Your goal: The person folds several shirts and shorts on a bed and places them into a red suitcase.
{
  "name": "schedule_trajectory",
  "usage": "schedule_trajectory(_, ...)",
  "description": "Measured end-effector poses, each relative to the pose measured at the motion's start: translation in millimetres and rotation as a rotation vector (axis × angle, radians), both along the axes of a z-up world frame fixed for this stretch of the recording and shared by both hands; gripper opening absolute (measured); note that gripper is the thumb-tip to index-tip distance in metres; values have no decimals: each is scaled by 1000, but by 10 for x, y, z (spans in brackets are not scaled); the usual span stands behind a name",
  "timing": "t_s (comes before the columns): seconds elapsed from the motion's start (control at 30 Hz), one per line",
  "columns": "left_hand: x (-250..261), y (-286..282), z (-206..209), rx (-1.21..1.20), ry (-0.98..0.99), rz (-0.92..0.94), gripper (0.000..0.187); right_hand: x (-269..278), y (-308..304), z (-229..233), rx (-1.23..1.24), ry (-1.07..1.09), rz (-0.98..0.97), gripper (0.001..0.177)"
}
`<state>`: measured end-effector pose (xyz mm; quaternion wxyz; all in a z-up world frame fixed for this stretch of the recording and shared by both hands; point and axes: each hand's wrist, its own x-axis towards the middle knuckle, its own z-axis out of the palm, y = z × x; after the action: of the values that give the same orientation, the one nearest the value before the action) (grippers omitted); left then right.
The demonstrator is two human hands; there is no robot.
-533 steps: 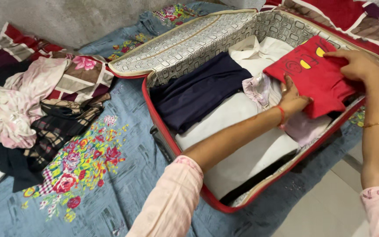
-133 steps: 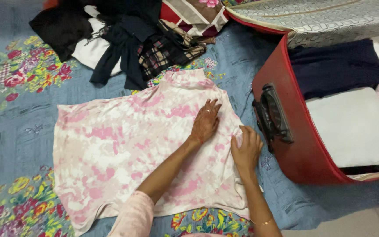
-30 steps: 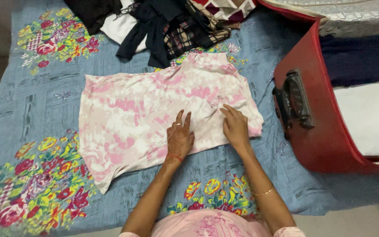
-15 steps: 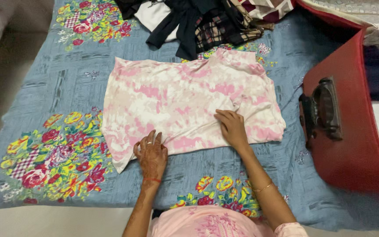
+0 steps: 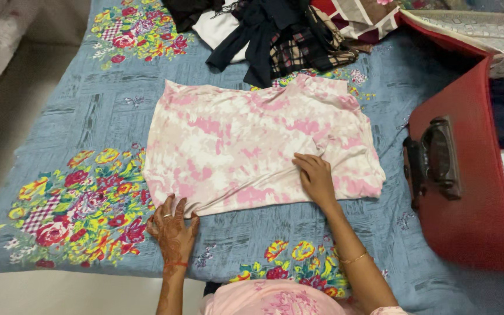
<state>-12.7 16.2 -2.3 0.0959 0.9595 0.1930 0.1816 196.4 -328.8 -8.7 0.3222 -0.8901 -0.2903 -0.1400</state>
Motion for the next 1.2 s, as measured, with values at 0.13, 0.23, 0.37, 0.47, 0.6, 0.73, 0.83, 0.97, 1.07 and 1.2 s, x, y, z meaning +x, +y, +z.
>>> schedule_trajectory(0.13, -91, 150, 57, -118, -66, -53, 51, 11, 4, -19, -4, 4, -5, 36)
schedule_trajectory(0.23, -151, 243, 137, -167, -100, -76, 52, 20, 2, -26, 1, 17, -14, 36)
schedule_trajectory(0.37, -214, 339, 144, -296, -123, -46, 50, 18, 0, -45, 7, 10, -16, 38)
schedule_trajectory(0.47, -204, 525, 42, -458, -186, -4, 50, 26, -2, -40, 15, 8, -16, 37)
schedule_trajectory(0.6, -162, 938, -169, -687, -213, -24, 44, 7, 13, -29, 12, 23, -18, 36)
schedule_trajectory(0.73, -80, 1313, -248, -1114, -131, -151, 49, 25, 11, -20, 17, 8, -11, 36)
schedule_trajectory(0.83, -71, 1563, -229, -1278, 79, -66, 44, 15, 16, -13, 21, 7, -12, 35)
schedule_trajectory(0.97, 190, 1815, -292, -1187, -48, -123, 26, 9, 21, -9, 21, 13, -16, 35)
schedule_trajectory(1.07, 416, 1870, -326, -813, -84, -101, 30, 20, 19, -29, 17, 4, -16, 34)
schedule_trajectory(1.2, 581, 1776, -489, -180, -78, -101, 39, 32, 12, -39, 1, 25, -18, 31)
